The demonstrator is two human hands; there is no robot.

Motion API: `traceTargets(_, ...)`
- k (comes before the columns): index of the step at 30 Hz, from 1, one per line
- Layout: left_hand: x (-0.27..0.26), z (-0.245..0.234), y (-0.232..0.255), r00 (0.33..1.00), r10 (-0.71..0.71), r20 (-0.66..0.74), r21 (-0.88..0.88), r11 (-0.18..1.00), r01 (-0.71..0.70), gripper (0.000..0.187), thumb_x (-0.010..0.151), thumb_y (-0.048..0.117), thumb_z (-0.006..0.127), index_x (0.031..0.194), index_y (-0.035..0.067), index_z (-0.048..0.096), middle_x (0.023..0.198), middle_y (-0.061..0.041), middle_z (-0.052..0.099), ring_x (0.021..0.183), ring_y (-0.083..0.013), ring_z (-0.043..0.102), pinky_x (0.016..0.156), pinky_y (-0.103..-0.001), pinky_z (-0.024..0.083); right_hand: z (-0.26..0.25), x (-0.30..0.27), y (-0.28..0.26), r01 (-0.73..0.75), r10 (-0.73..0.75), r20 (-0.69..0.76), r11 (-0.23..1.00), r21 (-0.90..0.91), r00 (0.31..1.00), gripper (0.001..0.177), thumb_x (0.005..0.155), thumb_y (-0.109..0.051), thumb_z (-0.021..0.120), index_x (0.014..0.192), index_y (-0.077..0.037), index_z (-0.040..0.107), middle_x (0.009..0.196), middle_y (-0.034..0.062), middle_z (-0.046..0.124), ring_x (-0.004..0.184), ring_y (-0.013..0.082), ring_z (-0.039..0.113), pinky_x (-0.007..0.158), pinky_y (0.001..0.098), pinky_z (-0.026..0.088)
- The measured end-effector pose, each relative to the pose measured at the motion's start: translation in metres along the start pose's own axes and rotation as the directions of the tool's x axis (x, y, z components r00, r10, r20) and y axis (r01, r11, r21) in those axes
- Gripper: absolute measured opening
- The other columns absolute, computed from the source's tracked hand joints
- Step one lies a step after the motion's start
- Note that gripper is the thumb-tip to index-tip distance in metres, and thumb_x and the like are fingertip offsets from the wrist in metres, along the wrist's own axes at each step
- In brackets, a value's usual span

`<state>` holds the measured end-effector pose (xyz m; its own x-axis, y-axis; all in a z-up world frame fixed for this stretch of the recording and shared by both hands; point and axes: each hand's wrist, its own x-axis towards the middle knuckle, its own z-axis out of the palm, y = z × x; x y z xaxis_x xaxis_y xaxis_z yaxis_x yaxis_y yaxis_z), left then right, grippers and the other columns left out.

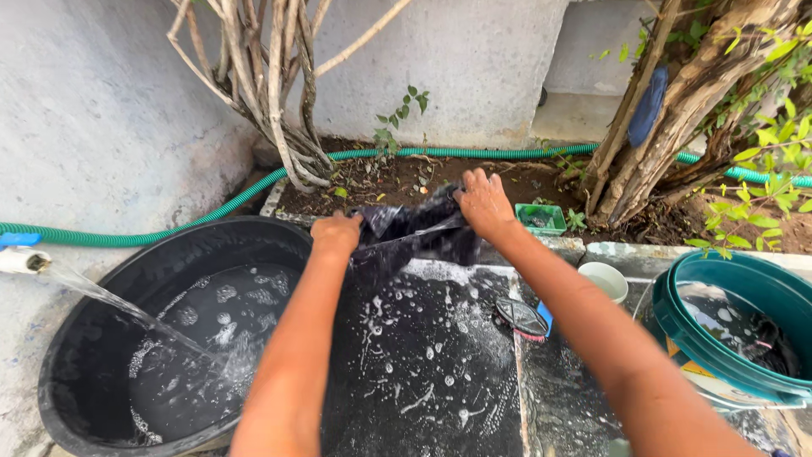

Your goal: The person washes clothes by applying soap, scrubbing the garments with a brush and by hand, and rinsing them in a basin of water.

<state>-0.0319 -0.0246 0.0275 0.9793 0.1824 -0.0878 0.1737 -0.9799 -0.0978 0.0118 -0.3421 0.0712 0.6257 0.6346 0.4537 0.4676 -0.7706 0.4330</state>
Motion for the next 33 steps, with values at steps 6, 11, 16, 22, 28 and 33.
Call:
traceTargets(6,-0.081,0.034,0.028,0.945,0.313,0.097,0.2,0.924,-0.326,0.041,0.095,0.032,0.066,0.136,0.025,0.065,0.143,-0.01,0.056,0.129,-0.0362,0.057,0.095,-0.053,0.053,-0.004,-0.077,-0.032,0.346,-0.326,0.257,0.938,-0.036,0.91,0.038,0.077,-0.019,0.07,0.115,-0.019,0.074,0.127,0.0154,0.056,0.118,0.0318,0.054,0.086,0.0525,0.05)
traceTargets(11,-0.13,0.119,0.034,0.721,0.412,0.557,-0.116,0.898,-0.424,0.036,0.084,0.028,0.076,0.117,0.013,0.076,0.124,-0.011,0.072,0.122,-0.0326,0.066,0.109,-0.061,0.039,0.077,-0.164,-0.069,0.02,-0.722,0.687,0.69,0.723,0.087,0.024,0.092,-0.033,0.071,0.114,-0.023,0.076,0.123,0.0035,0.075,0.115,0.0242,0.068,0.092,0.0433,0.054)
traceTargets(16,-0.153,0.247,0.05,0.886,0.43,0.173,-0.363,0.864,-0.348,0.034,0.082,0.012,0.071,0.116,0.016,0.076,0.125,-0.009,0.07,0.122,-0.0295,0.064,0.106,-0.048,0.047,0.152,-0.213,-0.083,0.009,-0.405,0.681,0.863,0.505,0.61,0.025,0.094,-0.03,0.07,0.119,-0.029,0.073,0.129,0.0062,0.066,0.12,0.0298,0.063,0.093,0.0479,0.056)
traceTargets(22,-0.162,0.321,0.135,0.937,0.348,-0.018,-0.618,0.733,-0.284,0.038,0.096,0.005,0.059,0.127,0.02,0.073,0.137,-0.004,0.065,0.13,-0.0255,0.058,0.114,-0.038,0.044,0.259,-0.281,-0.068,-0.547,0.27,0.555,0.722,0.424,0.787,0.048,0.088,-0.003,0.052,0.119,-0.033,0.075,0.128,0.0084,0.068,0.107,0.0343,0.069,0.09,0.0489,0.058)
traceTargets(28,-0.178,0.333,0.185,0.881,0.471,0.038,-0.488,0.778,-0.395,0.066,0.095,0.045,0.061,0.154,0.027,0.038,0.164,-0.005,0.023,0.153,-0.0284,0.014,0.118,-0.066,0.01,0.328,-0.317,-0.004,-0.863,0.755,0.424,0.472,0.179,0.5,0.03,0.092,-0.026,0.069,0.12,-0.017,0.07,0.114,0.021,0.068,0.107,0.0415,0.066,0.089,0.0535,0.055)
traceTargets(33,-0.208,0.353,0.196,0.884,0.447,-0.136,-0.453,0.765,-0.457,0.075,0.091,0.061,0.058,0.153,0.024,0.039,0.164,-0.008,0.02,0.151,-0.0327,0.007,0.115,-0.07,0.0,0.359,-0.314,0.016,-0.894,0.687,0.639,0.448,0.004,0.347,0.066,0.074,-0.04,0.084,0.126,-0.01,0.058,0.115,0.0283,0.065,0.113,0.0473,0.062,0.09,0.0553,0.054)
